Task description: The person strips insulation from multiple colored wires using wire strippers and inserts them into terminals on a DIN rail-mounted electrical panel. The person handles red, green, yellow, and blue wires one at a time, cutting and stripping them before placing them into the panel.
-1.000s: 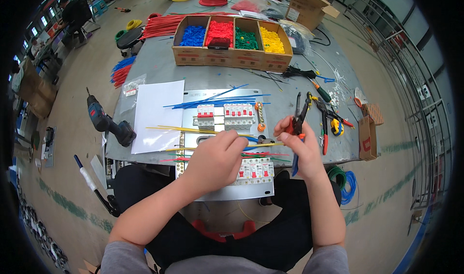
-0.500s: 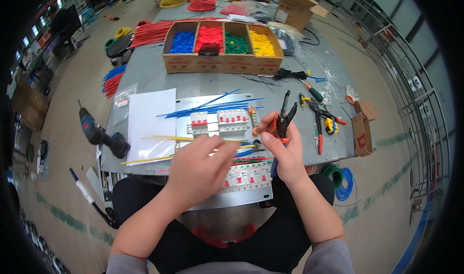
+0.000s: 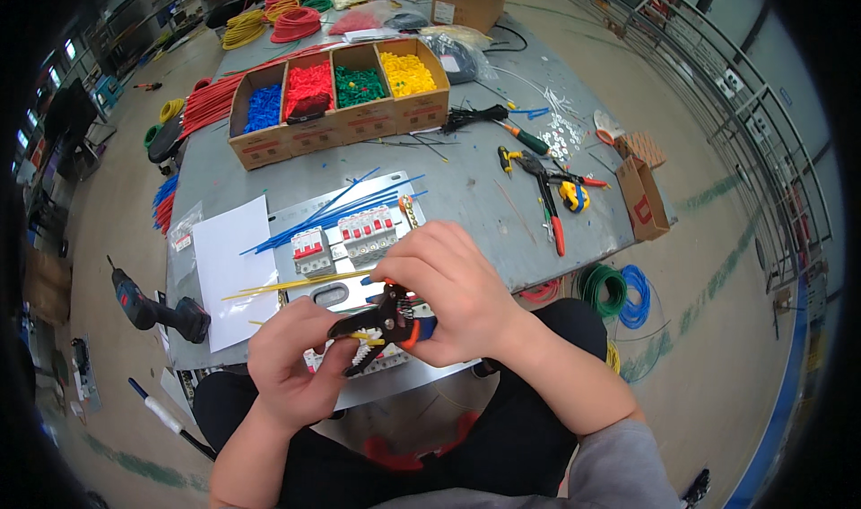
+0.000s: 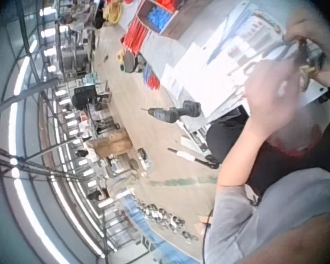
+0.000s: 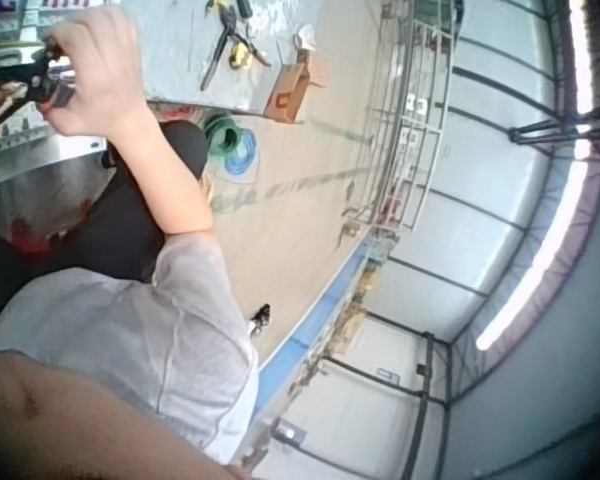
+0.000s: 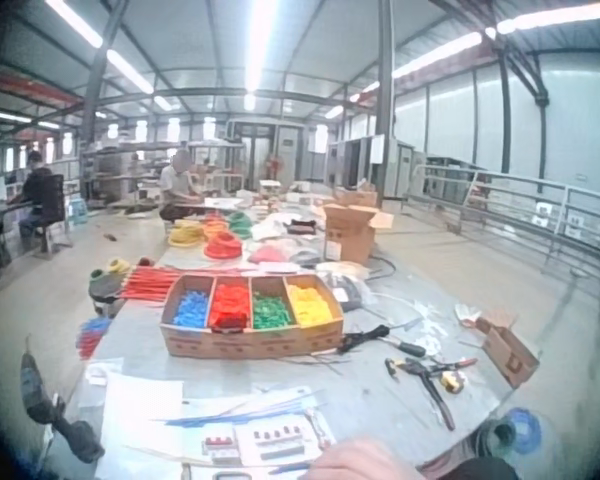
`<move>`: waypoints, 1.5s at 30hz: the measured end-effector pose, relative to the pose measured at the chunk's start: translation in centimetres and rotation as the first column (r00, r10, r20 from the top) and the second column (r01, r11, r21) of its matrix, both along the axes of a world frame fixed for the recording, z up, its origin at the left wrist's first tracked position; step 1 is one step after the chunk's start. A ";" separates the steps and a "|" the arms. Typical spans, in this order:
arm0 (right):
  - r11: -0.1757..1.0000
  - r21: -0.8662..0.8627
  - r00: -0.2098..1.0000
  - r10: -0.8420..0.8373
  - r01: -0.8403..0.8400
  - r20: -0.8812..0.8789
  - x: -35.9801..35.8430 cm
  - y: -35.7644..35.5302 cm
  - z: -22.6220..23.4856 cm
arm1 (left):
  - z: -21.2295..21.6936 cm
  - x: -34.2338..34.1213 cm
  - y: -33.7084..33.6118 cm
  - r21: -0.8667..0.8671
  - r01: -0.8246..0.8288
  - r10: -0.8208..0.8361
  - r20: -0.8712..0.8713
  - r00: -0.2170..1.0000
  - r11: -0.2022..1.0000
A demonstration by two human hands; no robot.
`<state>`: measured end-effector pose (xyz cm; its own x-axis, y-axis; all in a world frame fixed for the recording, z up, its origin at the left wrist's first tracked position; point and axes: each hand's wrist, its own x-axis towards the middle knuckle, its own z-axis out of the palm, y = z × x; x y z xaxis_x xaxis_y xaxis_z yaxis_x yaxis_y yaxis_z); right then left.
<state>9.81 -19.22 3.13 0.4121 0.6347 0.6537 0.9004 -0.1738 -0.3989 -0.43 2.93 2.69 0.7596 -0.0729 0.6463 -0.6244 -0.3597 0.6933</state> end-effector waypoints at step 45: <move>0.993 0.119 0.993 -0.006 -0.009 0.120 0.5 -0.7 -1.4 | 0.7 -0.3 -0.9 0.164 -0.065 0.043 0.131 0.990 0.984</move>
